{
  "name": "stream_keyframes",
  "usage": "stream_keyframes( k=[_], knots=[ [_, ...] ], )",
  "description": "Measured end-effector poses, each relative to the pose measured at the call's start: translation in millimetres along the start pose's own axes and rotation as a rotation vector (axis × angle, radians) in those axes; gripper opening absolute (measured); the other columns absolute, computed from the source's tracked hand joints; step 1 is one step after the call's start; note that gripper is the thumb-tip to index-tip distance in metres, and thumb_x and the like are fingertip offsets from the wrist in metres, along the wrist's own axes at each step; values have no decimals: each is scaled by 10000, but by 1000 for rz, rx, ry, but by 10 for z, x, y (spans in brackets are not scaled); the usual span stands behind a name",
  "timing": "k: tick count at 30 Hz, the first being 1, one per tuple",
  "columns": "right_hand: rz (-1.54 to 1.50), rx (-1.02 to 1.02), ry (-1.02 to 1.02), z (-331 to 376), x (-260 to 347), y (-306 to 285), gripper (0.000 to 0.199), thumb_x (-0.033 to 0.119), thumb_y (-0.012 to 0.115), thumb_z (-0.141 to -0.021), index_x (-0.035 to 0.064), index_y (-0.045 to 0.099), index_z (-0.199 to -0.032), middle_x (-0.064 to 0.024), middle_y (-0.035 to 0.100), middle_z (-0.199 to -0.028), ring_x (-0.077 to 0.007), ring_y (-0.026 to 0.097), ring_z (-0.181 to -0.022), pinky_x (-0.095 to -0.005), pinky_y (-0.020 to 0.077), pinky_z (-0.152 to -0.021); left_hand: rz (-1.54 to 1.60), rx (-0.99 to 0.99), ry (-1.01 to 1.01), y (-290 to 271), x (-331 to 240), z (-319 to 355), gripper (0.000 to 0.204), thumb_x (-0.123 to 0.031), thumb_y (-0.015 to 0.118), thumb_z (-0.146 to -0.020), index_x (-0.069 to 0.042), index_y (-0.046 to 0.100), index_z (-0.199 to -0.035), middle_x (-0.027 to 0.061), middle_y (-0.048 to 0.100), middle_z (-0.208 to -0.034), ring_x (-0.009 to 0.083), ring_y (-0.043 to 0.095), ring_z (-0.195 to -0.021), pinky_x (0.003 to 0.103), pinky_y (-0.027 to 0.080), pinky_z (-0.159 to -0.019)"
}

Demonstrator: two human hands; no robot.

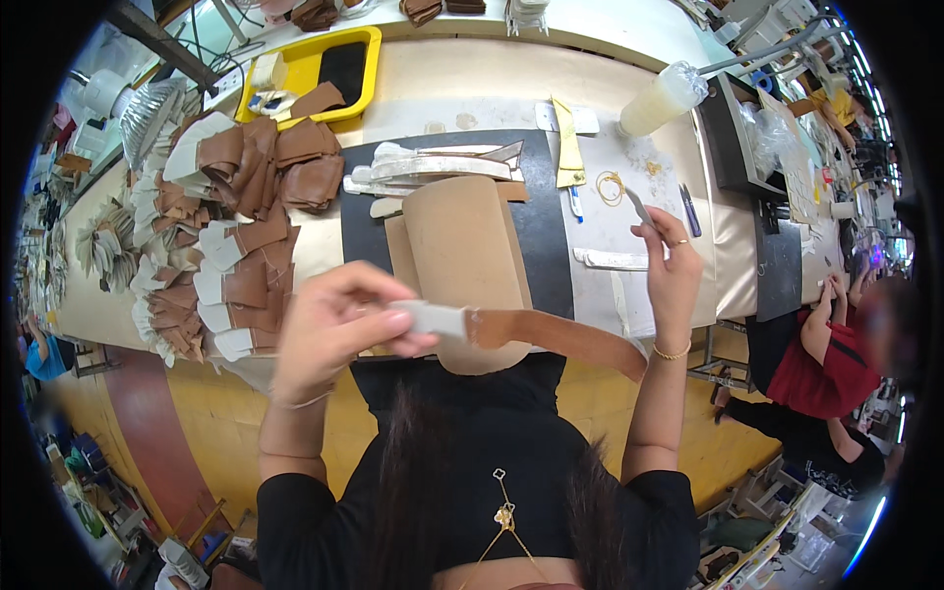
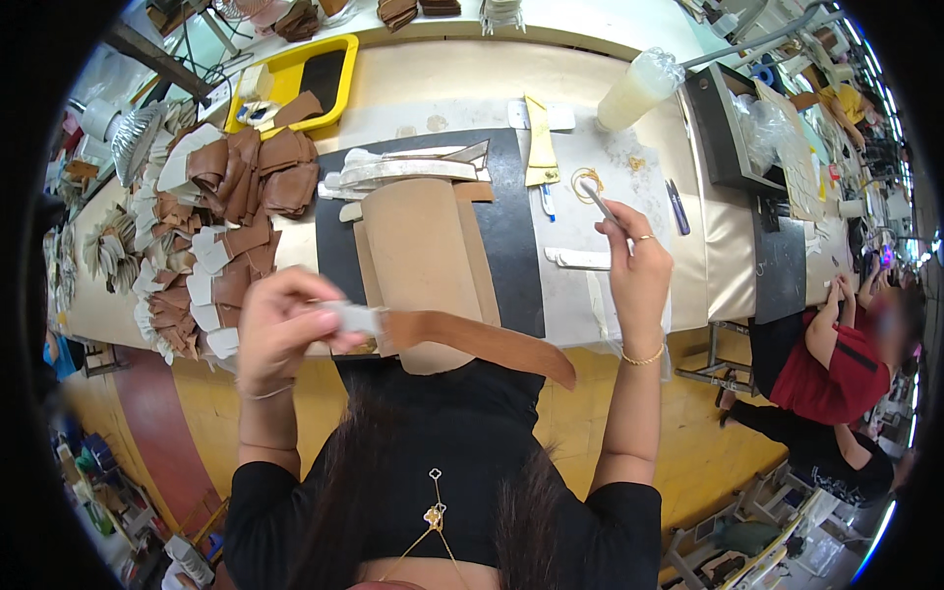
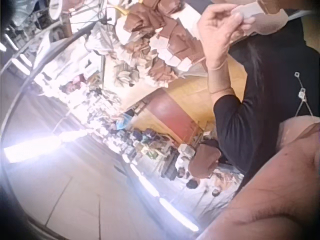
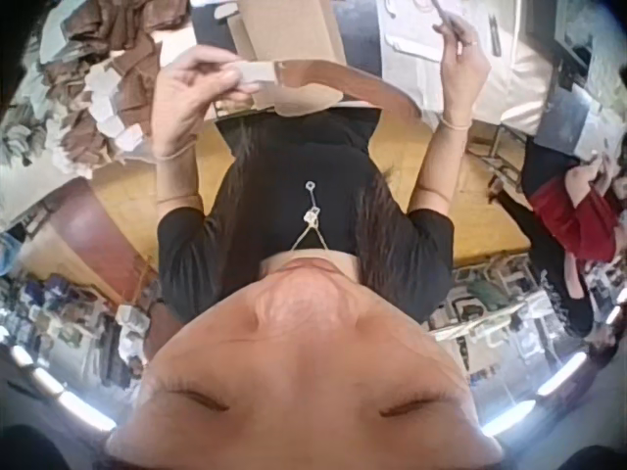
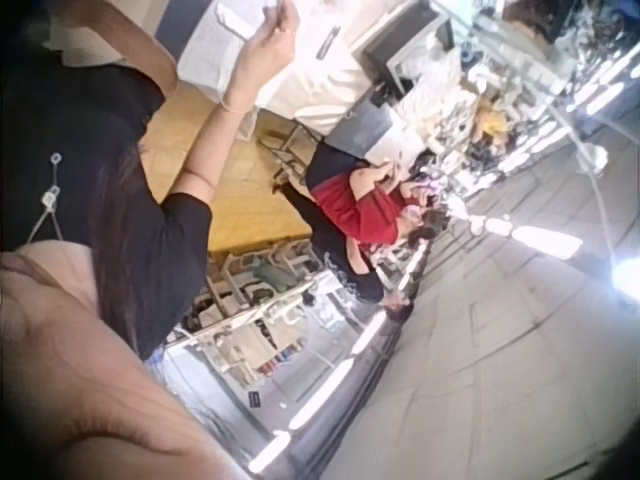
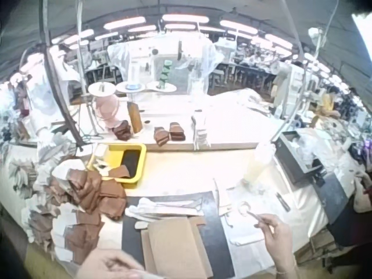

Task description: The person repeatedly picks up small white strips and wraps them around a brown leather piece, pressing them into place. They continue this process with multiple strips, stacking the finished pieces on the table.

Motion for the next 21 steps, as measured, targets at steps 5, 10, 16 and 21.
stream_keyframes(
  k=[5,10,16,21],
  knots=[
    [-390,17,83,50,-12,-110,175,44,570,-943,-28,616,-1096,-56,657,-874,-133,648,-817,-236,488,-744,80,-61,-275,-43,489,-154,102,-10,601,-891,57,548,-947,165,655,-855,245,713,-741,263,615,-630],
    [-718,355,169,46,409,-40,111,36,641,-888,-42,609,-961,-66,630,-780,-127,641,-685,-224,498,-621,144,-10,-339,-161,622,-91,261,-179,590,-945,68,565,-1026,167,659,-855,229,714,-758,264,605,-633],
    [-790,897,373,-97,998,347,139,64,715,-834,-28,615,-863,-61,654,-737,-90,614,-582,-207,500,-523,151,47,-386,-191,710,-56,544,-380,367,-1024,139,525,-1072,280,663,-885,324,708,-746,312,615,-629],
    [-444,1161,215,-245,1325,539,163,144,712,-847,-3,653,-808,-28,645,-660,-58,578,-511,-191,449,-466,196,61,-380,-187,745,-16,586,-408,344,-1024,144,533,-1074,280,665,-876,319,709,-760,324,614,-640]
  ],
)
Point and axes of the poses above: each hand's wrist, its own z-axis away from the middle knuckle, its own y-axis out of the palm, x = y × z, the point moved 2 cm from there along -z, towards the middle knuckle
